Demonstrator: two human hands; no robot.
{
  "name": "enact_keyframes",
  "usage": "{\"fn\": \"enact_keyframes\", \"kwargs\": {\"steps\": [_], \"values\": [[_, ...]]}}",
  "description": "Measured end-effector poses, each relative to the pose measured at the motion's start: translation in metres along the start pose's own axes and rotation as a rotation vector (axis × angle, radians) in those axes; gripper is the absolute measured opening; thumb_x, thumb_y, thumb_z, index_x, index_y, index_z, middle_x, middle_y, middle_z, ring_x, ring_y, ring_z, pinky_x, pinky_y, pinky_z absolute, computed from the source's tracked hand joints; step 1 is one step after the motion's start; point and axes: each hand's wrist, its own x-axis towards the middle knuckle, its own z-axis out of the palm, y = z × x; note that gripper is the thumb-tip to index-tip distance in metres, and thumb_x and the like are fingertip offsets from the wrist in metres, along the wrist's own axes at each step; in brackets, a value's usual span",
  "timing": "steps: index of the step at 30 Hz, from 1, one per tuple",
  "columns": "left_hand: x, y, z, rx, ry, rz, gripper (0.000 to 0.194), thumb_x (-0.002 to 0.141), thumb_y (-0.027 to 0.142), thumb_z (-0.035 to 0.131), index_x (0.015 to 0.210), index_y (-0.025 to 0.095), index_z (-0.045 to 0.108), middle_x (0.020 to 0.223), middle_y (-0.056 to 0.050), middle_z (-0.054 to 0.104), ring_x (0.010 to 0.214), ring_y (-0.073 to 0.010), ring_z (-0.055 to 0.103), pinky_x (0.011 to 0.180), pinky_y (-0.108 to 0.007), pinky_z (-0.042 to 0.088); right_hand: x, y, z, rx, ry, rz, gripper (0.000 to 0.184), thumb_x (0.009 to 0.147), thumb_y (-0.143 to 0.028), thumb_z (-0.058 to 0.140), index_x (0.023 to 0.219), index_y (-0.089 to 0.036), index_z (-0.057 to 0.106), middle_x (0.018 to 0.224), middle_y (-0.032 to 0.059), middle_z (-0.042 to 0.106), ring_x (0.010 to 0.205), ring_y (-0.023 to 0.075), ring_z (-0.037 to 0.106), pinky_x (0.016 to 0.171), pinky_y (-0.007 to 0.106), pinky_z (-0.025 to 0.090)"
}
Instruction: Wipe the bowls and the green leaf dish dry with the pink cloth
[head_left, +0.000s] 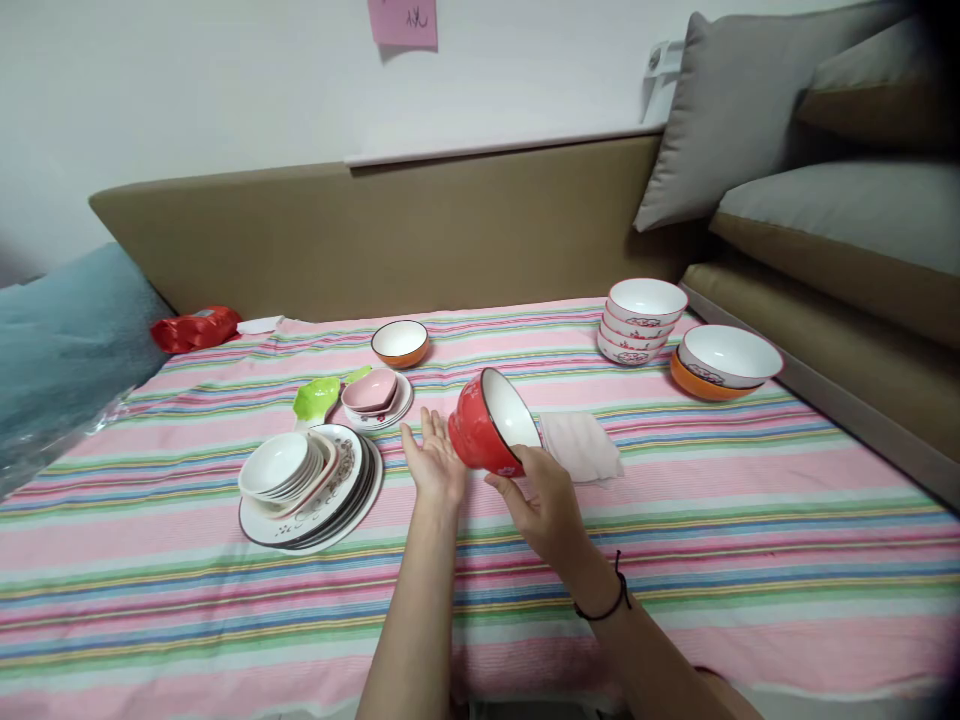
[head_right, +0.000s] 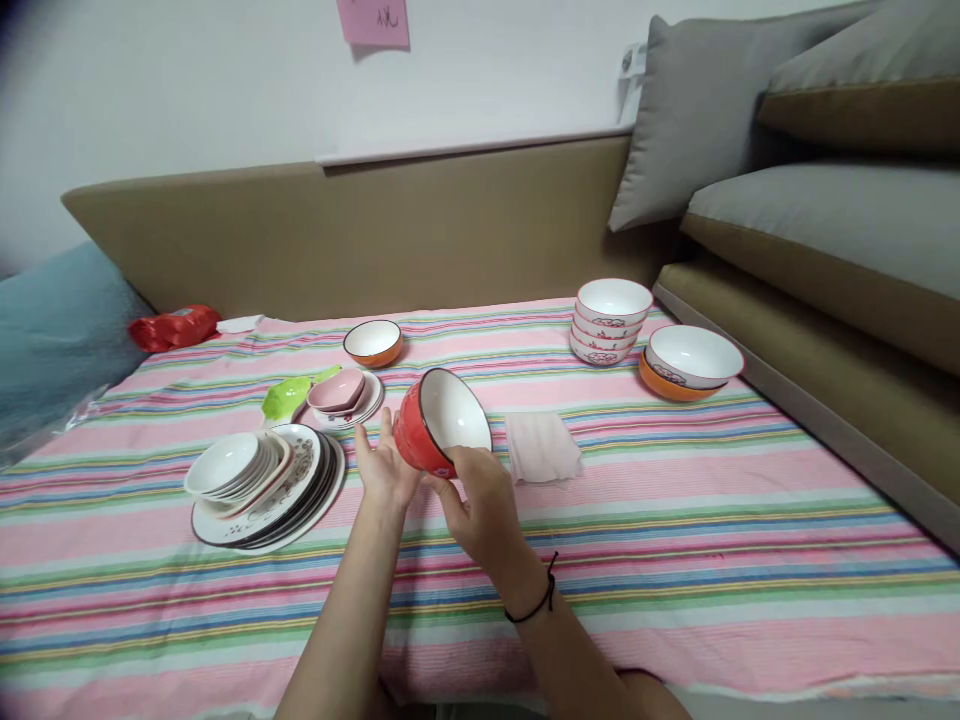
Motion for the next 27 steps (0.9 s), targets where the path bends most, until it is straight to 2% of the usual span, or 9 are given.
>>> {"fn": "enact_keyframes", "kwargs": {"steps": [3,6,8,10,14,16,22,24,27], "values": [[-0.003,0.003,0.001,0.004,-0.013,-0.03,0.051,0.09,0.055,0.041,0.126,0.024,0.057,0.127,-0.008,0.062,0.109,-0.022,0.062,0.091,-0.034,0.051,-0.003,0.0,0.004,-0.025,-0.079,-0.009,0.009,0.089,-0.029,0.055,0.083,-0.023,0.051,0.069,0.0023,0.059,0.064,0.0189,0.054,0.06,0.03,0.04],[-0.01,0.006,0.001,0.028,-0.026,-0.135,0.044,0.091,0.046,0.044,0.12,0.018,0.062,0.103,-0.01,0.072,0.094,-0.0234,0.067,0.087,-0.035,0.052,-0.004,-0.002,0.012,-0.033,-0.216,-0.003,0.018,0.087,-0.027,0.056,0.073,-0.023,0.046,0.061,0.0001,0.054,0.058,0.0172,0.049,0.054,0.028,0.034],[-0.012,0.008,0.001,0.05,-0.018,-0.154,0.04,0.092,0.04,0.045,0.116,0.015,0.064,0.086,-0.008,0.073,0.08,-0.021,0.069,0.083,-0.034,0.053,-0.003,-0.004,0.013,-0.016,-0.226,0.011,0.02,0.087,-0.027,0.056,0.072,-0.022,0.045,0.061,-0.0004,0.052,0.057,0.0166,0.049,0.054,0.028,0.034],[-0.01,0.011,0.001,0.068,-0.031,-0.15,0.038,0.091,0.036,0.044,0.114,0.013,0.065,0.076,-0.006,0.072,0.073,-0.0194,0.068,0.081,-0.033,0.053,0.0,-0.005,0.011,0.01,-0.185,0.013,0.018,0.087,-0.027,0.057,0.073,-0.022,0.046,0.063,0.0,0.054,0.06,0.0167,0.05,0.056,0.028,0.036],[0.002,0.011,-0.004,0.058,-0.142,-0.093,0.034,0.09,0.025,0.041,0.11,0.011,0.065,0.087,-0.008,0.073,0.079,-0.0175,0.069,0.08,-0.029,0.053,0.001,-0.005,0.002,0.047,0.026,-0.025,0.004,0.088,-0.024,0.056,0.091,-0.022,0.054,0.076,0.0032,0.062,0.07,0.0184,0.055,0.064,0.03,0.042],[0.005,0.008,-0.006,0.066,-0.138,-0.093,0.032,0.089,0.022,0.041,0.105,0.01,0.066,0.085,-0.009,0.073,0.078,-0.0176,0.069,0.078,-0.029,0.053,0.001,-0.005,0.002,0.026,0.057,-0.038,0.005,0.089,-0.023,0.054,0.093,-0.021,0.054,0.077,0.004,0.062,0.072,0.0192,0.056,0.065,0.031,0.043],[0.002,-0.003,-0.007,0.103,0.011,-0.236,0.024,0.086,0.026,0.049,0.079,0.011,0.067,0.065,-0.008,0.068,0.062,-0.0198,0.065,0.073,-0.034,0.053,0.0,-0.003,0.014,-0.095,-0.263,-0.044,0.019,0.087,-0.022,0.053,0.07,-0.022,0.045,0.061,-0.0003,0.053,0.058,0.0167,0.048,0.055,0.028,0.033],[0.004,-0.003,-0.007,0.088,0.011,-0.215,0.025,0.087,0.023,0.047,0.077,0.011,0.066,0.064,-0.007,0.067,0.061,-0.0185,0.064,0.074,-0.032,0.053,0.001,-0.003,0.012,-0.072,-0.206,-0.011,0.019,0.087,-0.023,0.055,0.071,-0.022,0.045,0.061,-0.0007,0.052,0.058,0.0165,0.048,0.054,0.028,0.033],[0.01,0.002,-0.008,0.021,-0.041,-0.155,0.028,0.089,0.023,0.043,0.092,0.01,0.068,0.077,-0.009,0.071,0.077,-0.0195,0.068,0.082,-0.031,0.051,0.0,-0.004,0.006,-0.004,-0.038,-0.039,0.005,0.088,-0.022,0.055,0.085,-0.021,0.051,0.07,0.0015,0.058,0.065,0.0174,0.053,0.06,0.028,0.039]]}}
